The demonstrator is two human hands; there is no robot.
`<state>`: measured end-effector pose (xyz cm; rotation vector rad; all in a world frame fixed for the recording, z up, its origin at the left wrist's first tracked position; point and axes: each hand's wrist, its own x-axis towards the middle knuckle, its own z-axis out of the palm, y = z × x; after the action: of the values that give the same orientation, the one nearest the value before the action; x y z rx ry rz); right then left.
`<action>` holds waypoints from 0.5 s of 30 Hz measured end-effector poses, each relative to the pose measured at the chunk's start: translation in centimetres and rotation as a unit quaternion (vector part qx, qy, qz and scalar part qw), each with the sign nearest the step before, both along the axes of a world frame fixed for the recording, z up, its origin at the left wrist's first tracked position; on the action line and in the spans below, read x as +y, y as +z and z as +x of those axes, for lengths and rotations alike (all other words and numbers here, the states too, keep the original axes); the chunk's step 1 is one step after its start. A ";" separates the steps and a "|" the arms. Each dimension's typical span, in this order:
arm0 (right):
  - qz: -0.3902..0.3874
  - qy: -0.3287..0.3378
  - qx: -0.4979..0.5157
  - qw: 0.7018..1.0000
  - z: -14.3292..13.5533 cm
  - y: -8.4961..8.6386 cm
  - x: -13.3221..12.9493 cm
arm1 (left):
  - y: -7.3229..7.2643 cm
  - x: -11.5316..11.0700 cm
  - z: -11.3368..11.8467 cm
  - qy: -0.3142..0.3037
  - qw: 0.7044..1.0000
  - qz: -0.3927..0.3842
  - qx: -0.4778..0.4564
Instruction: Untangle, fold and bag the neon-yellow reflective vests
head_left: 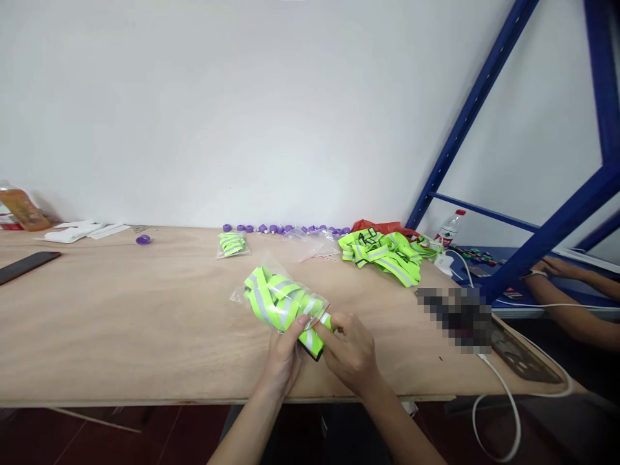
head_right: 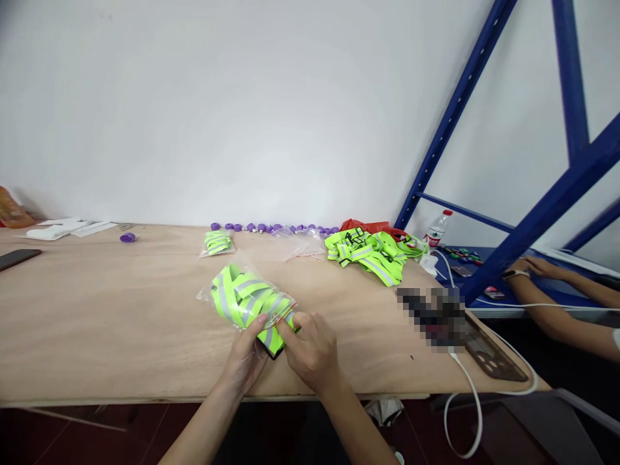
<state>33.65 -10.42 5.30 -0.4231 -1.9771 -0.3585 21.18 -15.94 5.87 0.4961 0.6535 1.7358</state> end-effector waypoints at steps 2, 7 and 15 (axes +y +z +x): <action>-0.029 0.039 -0.012 0.999 -0.1 -0.2 -0.5 | 0.2 0.0 -0.1 -0.007 1.000 -0.001 0.023; -0.013 0.034 0.007 0.999 0.5 -0.5 -0.4 | -0.2 0.1 -0.2 0.010 1.000 0.001 0.026; -0.017 0.056 -0.010 0.998 0.2 -1.6 -0.2 | 0.5 0.7 -0.7 0.080 0.995 -0.041 -0.053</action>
<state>33.85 -10.59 3.73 -0.3299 -2.0196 -0.2606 20.47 -15.19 6.41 0.2978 0.7012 1.8630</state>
